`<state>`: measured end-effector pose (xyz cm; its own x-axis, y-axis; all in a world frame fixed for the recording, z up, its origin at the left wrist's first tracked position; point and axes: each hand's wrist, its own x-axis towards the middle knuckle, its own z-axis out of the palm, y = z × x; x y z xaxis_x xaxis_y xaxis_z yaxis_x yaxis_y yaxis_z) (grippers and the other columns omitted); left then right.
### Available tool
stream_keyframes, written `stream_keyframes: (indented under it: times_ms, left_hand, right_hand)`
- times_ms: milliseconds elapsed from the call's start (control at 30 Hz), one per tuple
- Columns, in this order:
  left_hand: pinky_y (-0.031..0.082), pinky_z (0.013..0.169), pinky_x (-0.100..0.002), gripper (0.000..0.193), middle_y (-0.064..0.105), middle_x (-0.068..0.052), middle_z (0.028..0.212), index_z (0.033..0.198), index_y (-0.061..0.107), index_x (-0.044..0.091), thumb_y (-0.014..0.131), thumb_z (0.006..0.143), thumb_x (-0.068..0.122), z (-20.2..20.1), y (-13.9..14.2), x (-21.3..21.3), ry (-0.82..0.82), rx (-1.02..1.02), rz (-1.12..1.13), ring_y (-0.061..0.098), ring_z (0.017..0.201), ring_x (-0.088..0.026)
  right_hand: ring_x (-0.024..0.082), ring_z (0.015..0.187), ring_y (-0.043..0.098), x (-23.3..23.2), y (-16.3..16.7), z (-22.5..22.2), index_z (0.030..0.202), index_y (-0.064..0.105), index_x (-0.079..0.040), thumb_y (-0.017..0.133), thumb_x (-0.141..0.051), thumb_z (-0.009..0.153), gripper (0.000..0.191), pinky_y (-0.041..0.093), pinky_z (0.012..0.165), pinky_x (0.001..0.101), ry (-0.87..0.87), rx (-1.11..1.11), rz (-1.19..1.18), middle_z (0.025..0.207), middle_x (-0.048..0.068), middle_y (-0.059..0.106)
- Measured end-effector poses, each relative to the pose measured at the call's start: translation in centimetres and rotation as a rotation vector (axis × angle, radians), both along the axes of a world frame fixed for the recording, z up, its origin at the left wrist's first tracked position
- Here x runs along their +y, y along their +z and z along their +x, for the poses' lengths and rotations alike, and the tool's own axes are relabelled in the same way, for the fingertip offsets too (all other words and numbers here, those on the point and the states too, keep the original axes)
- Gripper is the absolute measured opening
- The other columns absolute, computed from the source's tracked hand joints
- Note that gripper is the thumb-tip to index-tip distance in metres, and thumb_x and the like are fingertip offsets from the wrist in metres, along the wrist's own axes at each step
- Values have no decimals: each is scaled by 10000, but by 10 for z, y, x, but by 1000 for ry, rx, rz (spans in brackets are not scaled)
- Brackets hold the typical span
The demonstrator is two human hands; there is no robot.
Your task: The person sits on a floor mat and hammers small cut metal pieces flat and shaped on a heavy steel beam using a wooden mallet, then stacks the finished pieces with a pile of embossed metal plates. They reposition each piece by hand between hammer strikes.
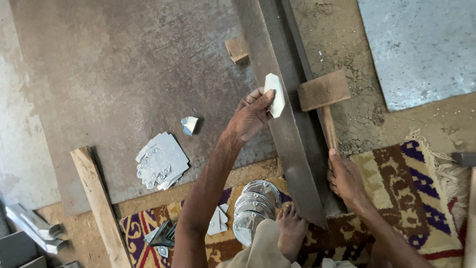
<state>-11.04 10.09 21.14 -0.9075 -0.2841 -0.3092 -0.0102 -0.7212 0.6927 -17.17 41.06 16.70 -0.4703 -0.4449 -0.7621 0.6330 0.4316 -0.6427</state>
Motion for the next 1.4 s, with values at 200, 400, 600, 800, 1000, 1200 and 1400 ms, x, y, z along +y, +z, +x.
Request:
stream_keyframes:
  times_ms: [200, 400, 600, 800, 1000, 1200, 1400]
  left_hand:
    - [632, 695, -337, 245, 753, -76, 906, 1047, 680, 62, 739, 886, 237, -15, 18, -4, 137, -268, -317, 739, 775, -157]
    - [527, 618, -280, 372, 686, -72, 825, 1071, 708, -60, 817, 890, 245, -25, -10, -7, 227, -415, -576, 612, 683, -114]
    - [536, 613, -285, 356, 689, -45, 811, 1005, 711, -26, 863, 806, 227, -35, -33, -11, 291, -455, -473, 609, 678, -116]
    - [545, 638, -284, 362, 716, -56, 841, 1005, 741, -36, 845, 835, 266, -41, -41, -11, 301, -432, -490, 620, 701, -107]
    - [565, 711, -303, 358, 699, -49, 862, 1078, 713, -28, 724, 962, 310, -36, -43, 2, 424, -242, -317, 631, 734, -119]
    - [596, 718, -298, 423, 713, -51, 852, 1092, 729, -29, 664, 996, 377, -29, -42, -4, 326, -388, -449, 661, 729, -118]
    - [636, 732, -340, 429, 736, -100, 845, 1103, 718, -55, 678, 976, 353, -33, -49, -3, 378, -335, -420, 721, 732, -160]
  right_hand:
    - [67, 386, 375, 7, 17, -12, 764, 484, -131, 525, -532, 997, 465, 322, 312, 263, 126, 492, 10, 511, -51, 386]
    - [54, 388, 309, 2, 39, -16, 812, 452, -115, 528, -515, 1028, 461, 281, 300, 252, 60, 191, 41, 553, -60, 351]
    - [51, 366, 336, -6, 58, -10, 818, 490, -123, 451, -528, 1022, 455, 295, 295, 233, 77, 267, -113, 526, -52, 382]
    - [52, 424, 415, -23, 66, -12, 854, 550, -90, 453, -561, 1017, 508, 354, 340, 240, 264, 381, -33, 555, -41, 408]
    - [56, 430, 398, -21, 65, -6, 876, 553, -79, 466, -533, 1023, 485, 341, 338, 251, 251, 378, -41, 568, -43, 389]
    - [65, 392, 356, -15, 55, -3, 839, 497, -103, 511, -467, 1052, 421, 332, 301, 251, 162, 354, -145, 551, -35, 371]
    - [83, 355, 361, -13, 79, -20, 887, 517, -127, 453, -456, 1008, 356, 302, 253, 267, 47, 234, 7, 552, -25, 439]
